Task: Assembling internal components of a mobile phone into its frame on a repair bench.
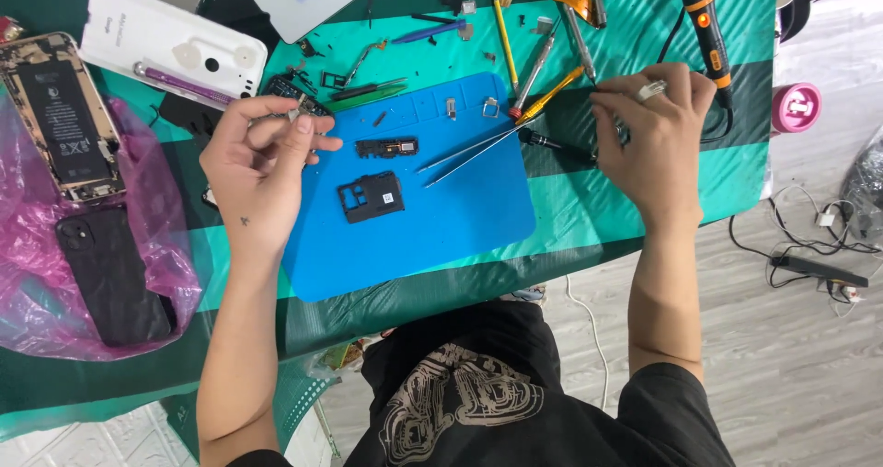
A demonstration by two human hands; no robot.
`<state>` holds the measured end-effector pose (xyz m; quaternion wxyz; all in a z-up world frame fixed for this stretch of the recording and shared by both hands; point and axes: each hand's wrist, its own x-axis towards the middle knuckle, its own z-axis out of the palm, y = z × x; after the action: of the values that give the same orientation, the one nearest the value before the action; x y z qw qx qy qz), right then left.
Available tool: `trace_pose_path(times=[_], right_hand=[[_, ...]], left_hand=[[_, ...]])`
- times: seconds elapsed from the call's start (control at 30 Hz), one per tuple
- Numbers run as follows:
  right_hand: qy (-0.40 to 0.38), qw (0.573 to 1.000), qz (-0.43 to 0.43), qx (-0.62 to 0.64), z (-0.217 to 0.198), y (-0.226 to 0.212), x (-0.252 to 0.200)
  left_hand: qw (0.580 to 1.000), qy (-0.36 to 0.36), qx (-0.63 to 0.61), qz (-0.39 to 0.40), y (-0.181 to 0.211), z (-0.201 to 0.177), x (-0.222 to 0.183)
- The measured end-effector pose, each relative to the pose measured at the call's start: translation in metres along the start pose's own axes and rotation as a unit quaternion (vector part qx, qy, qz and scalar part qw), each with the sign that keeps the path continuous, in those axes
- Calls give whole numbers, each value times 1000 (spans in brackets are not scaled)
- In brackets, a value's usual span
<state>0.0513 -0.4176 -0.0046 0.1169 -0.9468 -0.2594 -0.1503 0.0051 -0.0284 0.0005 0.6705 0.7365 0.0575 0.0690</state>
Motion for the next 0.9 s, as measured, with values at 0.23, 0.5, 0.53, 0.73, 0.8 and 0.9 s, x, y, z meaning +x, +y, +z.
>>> trace_pose_path(times=[0.23, 0.5, 0.53, 0.73, 0.8, 0.9], right_hand=[[0, 999, 44, -2, 21, 23, 31], [14, 994, -2, -111, 12, 13, 9], [14, 994, -2, -111, 10, 12, 4], [30, 998, 44, -37, 13, 19, -13], [61, 997, 46, -22, 18, 24, -13], [66, 997, 43, -7, 28, 33, -10]], left_hand=[[1000, 7, 18, 6, 5, 3, -3], [999, -4, 30, 23, 9, 5, -5], [999, -4, 30, 23, 9, 5, -4], [999, -11, 26, 23, 10, 7, -6], [999, -9, 27, 21, 11, 7, -6], [999, -11, 28, 12, 9, 6, -5]])
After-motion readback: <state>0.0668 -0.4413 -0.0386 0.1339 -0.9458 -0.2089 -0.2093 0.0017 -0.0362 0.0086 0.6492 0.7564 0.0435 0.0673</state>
